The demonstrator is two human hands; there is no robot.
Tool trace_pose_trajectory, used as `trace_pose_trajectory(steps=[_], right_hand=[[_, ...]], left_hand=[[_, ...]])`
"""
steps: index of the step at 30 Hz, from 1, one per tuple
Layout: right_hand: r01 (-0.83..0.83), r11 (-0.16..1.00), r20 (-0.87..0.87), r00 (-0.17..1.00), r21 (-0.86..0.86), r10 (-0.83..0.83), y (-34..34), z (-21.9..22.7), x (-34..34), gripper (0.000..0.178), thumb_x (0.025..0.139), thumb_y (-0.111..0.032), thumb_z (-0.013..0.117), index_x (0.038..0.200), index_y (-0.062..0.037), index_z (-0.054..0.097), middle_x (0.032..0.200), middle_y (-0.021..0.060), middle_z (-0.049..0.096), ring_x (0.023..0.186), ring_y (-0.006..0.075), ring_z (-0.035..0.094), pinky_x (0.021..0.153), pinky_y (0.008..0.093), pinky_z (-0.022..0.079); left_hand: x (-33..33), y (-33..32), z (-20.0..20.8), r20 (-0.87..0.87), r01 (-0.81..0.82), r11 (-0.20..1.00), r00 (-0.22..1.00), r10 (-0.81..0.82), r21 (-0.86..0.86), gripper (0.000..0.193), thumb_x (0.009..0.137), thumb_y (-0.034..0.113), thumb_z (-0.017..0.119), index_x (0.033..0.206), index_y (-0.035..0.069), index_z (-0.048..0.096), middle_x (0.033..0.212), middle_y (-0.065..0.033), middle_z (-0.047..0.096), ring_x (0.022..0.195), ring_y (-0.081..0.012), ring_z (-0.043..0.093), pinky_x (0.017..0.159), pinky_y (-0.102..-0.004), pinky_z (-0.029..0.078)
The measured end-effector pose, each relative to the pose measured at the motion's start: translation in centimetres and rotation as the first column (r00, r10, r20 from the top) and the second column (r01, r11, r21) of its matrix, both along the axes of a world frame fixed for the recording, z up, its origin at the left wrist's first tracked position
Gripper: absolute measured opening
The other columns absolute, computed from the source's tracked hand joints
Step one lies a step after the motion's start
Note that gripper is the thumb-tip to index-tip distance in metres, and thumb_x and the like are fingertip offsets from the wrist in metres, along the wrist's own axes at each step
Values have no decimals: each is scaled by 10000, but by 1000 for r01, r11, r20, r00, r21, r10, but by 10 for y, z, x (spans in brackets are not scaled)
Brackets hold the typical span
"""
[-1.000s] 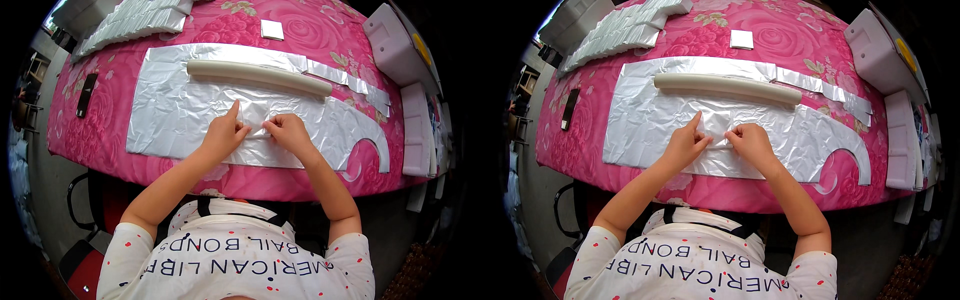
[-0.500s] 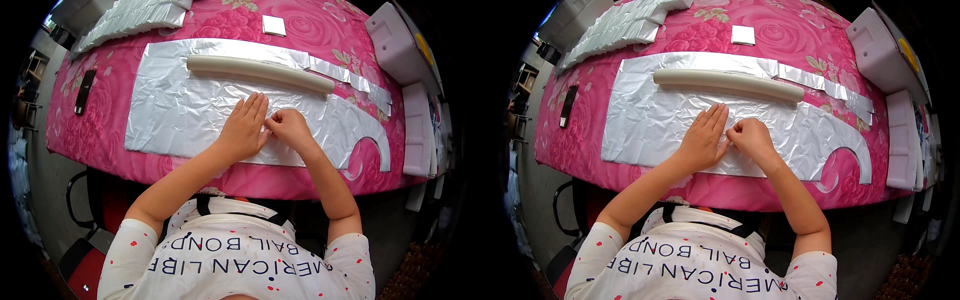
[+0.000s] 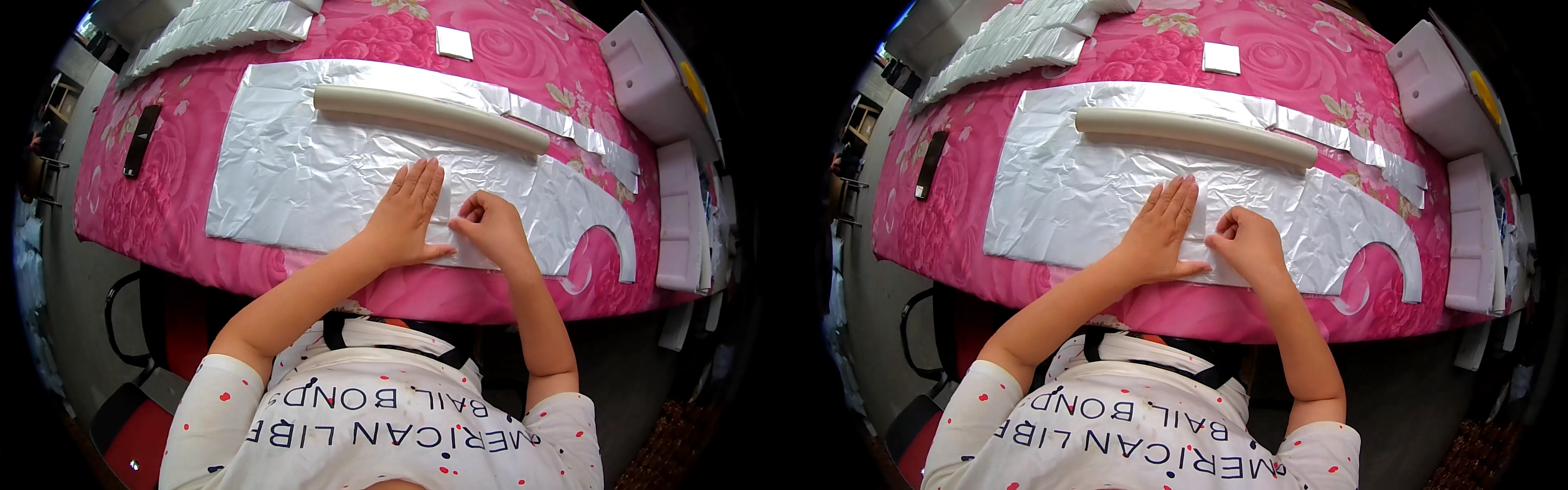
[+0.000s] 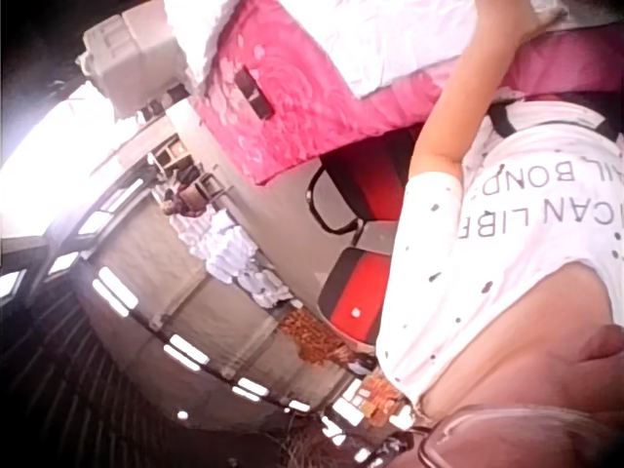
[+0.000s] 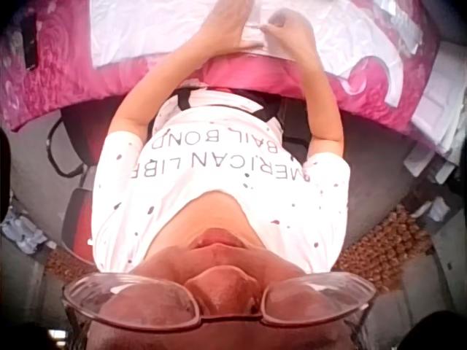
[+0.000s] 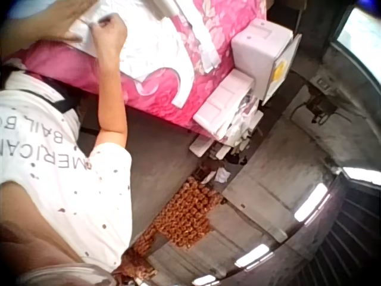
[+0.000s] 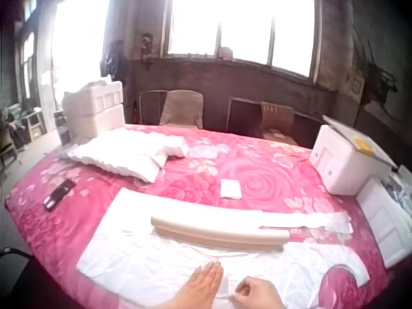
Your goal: The person wraps small white rectangular items in clear plastic film on a pink floral tablecloth. They unroll the film, place an item on it, fold the film around the item, and stack the wrapped units. The person repeats this process multiple times, creating a growing stack of wrapped items.
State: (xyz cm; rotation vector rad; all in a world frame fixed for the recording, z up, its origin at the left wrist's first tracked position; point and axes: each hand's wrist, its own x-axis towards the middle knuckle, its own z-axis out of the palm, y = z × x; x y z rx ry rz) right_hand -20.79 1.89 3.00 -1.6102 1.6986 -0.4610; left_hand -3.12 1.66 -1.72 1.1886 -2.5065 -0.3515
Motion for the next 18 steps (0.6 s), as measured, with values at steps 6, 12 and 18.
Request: trace_pose_trajectory(steps=[6, 12, 18], right_hand=[[128, 991, 209, 969, 49, -135, 10, -14, -24, 157, 710, -117, 699, 786, -7, 617, 628, 1, 572, 568, 62, 524, 528, 211, 424], [104, 994, 116, 988, -36, -99, 13, -7, -10, 151, 740, -140, 680, 800, -14, 624, 638, 13, 583, 573, 77, 528, 540, 228, 428], [-120, 992, 230, 965, -26, 123, 27, -1, 20, 164, 758, -138, 677, 858, -14, 636, 694, 23, 605, 594, 93, 525, 573, 227, 433]], left_hand=[[28, 53, 22, 131, 262, 956, 951, -279, 134, 1089, 648, 627, 605, 1368, -84, 204, 1445, -211, 211, 1358, -324, 174, 1109, -428, 128], [102, 78, 30, 228, 232, 959, 937, -265, 161, 906, 668, 442, 675, 1319, -72, 310, 1414, -199, 296, 1326, -324, 267, 1090, -428, 202], [138, 101, 37, 258, 199, 957, 933, -251, 210, 624, 782, 218, 588, 1297, -52, 364, 1363, -198, 375, 1276, -306, 356, 1066, -408, 262]])
